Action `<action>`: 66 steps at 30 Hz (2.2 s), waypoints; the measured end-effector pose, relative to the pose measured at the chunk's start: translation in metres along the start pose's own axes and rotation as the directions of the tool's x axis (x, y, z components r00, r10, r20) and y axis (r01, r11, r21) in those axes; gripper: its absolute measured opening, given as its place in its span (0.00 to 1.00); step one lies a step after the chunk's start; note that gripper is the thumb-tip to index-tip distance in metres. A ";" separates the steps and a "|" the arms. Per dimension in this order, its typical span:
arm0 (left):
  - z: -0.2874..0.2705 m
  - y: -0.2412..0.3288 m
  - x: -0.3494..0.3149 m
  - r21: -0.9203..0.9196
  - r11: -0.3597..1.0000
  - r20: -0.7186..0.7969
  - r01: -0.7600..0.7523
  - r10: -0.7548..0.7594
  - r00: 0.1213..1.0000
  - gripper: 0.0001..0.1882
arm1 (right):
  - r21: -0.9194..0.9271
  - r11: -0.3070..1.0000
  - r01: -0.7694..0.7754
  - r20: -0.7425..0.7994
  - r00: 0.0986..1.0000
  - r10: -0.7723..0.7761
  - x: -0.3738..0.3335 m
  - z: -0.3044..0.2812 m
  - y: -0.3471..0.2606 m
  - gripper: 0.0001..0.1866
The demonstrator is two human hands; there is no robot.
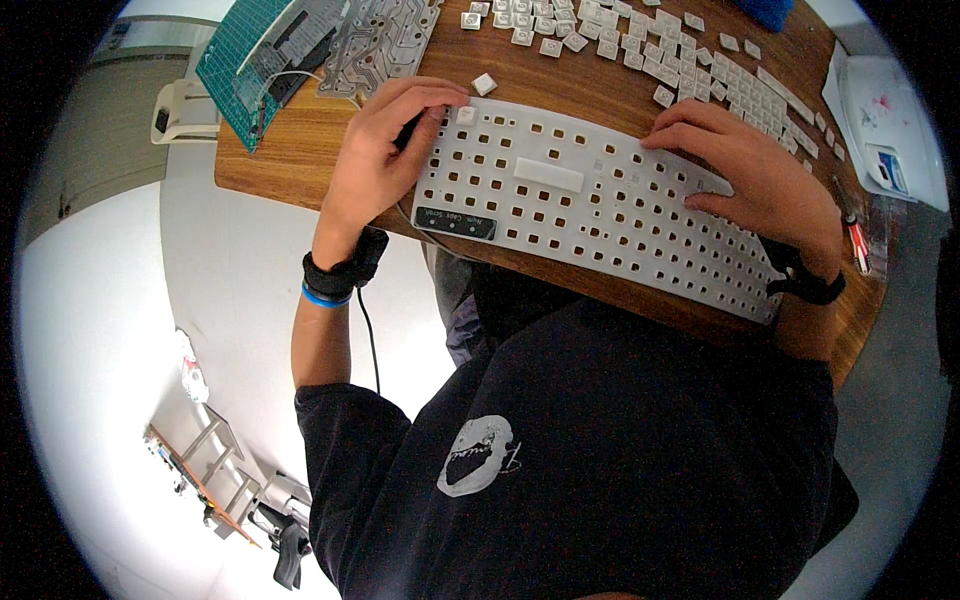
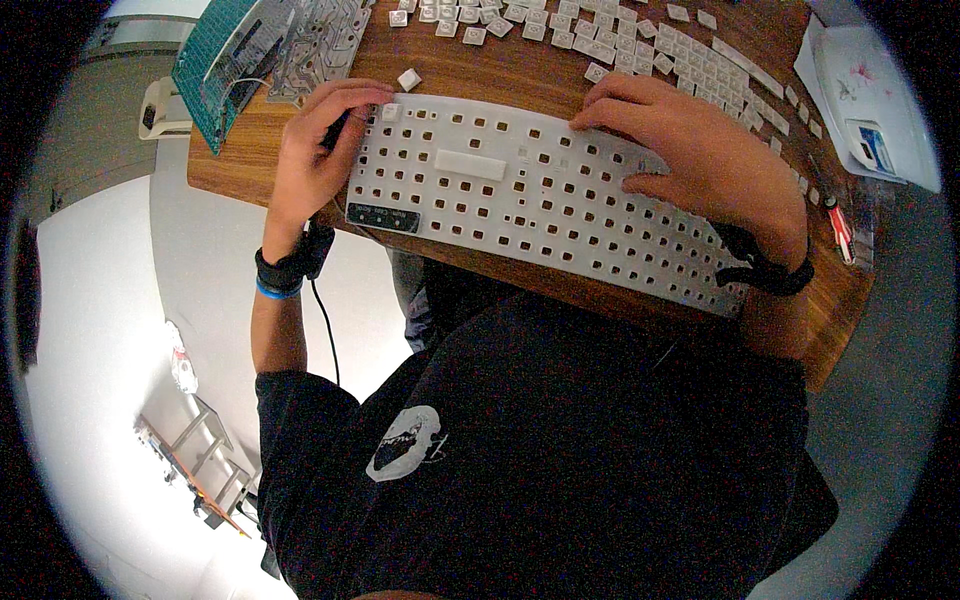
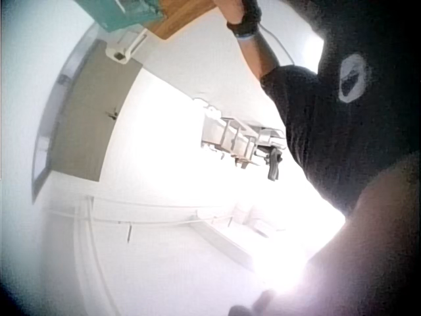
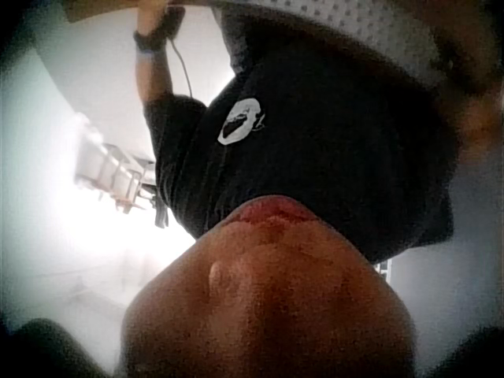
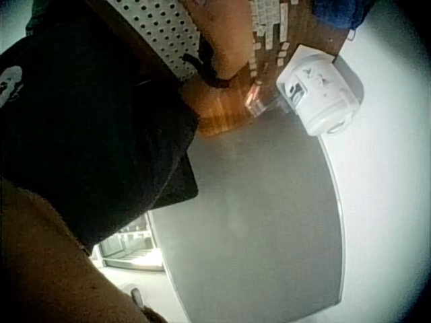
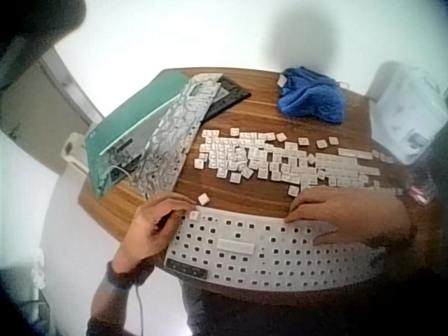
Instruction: The person wipes a white keyboard base with a blue cloth, then installs white keycaps one by one. They repeatedly wipe the keycaps with the cloth before placing them into the keyboard. The task continues with methodical placement of keycaps across the keyboard surface.
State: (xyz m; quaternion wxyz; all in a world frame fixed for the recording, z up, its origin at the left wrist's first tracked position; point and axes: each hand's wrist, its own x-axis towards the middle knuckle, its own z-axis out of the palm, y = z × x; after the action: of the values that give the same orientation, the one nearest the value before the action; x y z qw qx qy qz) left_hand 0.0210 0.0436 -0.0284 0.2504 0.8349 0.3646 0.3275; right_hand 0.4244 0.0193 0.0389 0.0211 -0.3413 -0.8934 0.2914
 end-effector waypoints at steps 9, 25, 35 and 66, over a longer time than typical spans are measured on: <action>-0.001 0.005 0.002 0.033 0.999 0.003 0.000 0.000 1.000 0.13 | -0.001 1.000 0.019 -0.009 1.000 -0.019 0.000 -0.001 0.000 0.35; 0.001 0.003 -0.001 0.006 1.000 -0.006 0.012 -0.012 1.000 0.12 | 0.038 0.999 -0.024 0.010 1.000 0.023 0.001 0.000 0.000 0.36; 0.000 0.002 0.000 -0.006 1.000 0.004 0.017 -0.017 1.000 0.11 | 0.041 0.999 -0.032 0.016 0.999 0.032 0.000 -0.002 -0.001 0.36; -0.005 0.016 0.004 0.048 0.999 0.059 0.018 -0.021 0.998 0.17 | -0.041 0.997 -0.066 0.089 0.994 0.070 -0.027 -0.012 0.000 0.26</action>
State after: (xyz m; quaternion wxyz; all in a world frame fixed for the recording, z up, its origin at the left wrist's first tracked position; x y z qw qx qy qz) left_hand 0.0266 0.0382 -0.0131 0.2444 0.8465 0.3726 0.2913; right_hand 0.4477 0.0082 0.0533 -0.0358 -0.3582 -0.8867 0.2901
